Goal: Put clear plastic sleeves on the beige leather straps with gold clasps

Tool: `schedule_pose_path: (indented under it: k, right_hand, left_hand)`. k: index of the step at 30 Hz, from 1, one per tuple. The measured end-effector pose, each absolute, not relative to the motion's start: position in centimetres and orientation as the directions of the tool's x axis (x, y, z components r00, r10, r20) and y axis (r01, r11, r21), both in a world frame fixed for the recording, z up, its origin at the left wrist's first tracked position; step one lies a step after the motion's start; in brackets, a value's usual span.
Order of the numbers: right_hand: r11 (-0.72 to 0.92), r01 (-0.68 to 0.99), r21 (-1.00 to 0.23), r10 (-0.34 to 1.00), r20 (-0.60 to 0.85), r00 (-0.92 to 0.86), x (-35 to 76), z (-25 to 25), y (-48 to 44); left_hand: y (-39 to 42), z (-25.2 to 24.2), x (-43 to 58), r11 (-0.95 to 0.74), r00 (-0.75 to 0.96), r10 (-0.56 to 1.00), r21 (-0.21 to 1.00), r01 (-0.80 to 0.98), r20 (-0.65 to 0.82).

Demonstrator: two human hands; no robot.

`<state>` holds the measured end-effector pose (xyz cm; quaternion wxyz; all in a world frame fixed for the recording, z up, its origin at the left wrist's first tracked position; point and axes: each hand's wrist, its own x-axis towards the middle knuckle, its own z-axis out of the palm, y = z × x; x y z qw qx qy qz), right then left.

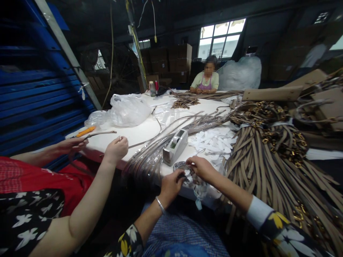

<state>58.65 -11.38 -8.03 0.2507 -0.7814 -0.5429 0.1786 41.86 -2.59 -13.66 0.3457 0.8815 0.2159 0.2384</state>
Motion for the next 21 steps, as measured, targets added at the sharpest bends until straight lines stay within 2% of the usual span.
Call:
schedule_pose_path:
  k: [4, 8, 13, 21]
  right_hand:
    - [-0.210, 0.830, -0.518, 0.977, -0.070, 0.203, 59.5, -6.8, -9.6]
    - [-0.190, 0.857, -0.479, 0.982, -0.087, 0.169, 59.7, -6.2, -8.7]
    - [-0.262, 0.833, -0.487, 0.947, 0.035, 0.318, 59.6, -7.4, -8.4]
    - [-0.310, 0.723, -0.617, 0.860, 0.142, 0.490, 59.2, -9.5, -9.0]
  left_hand:
    - [-2.6, -13.7, 41.9, -0.668, 0.797, 0.540, 0.713, 0.212, 0.269]
    - [-2.6, -13.7, 41.9, -0.669, 0.797, 0.546, 0.706, 0.230, 0.258]
    - [-2.7, -13.6, 41.8, -0.684, 0.814, 0.528, 0.690, 0.239, 0.242]
    - [-2.5, -13.7, 42.1, -0.681, 0.826, 0.513, 0.697, 0.225, 0.234]
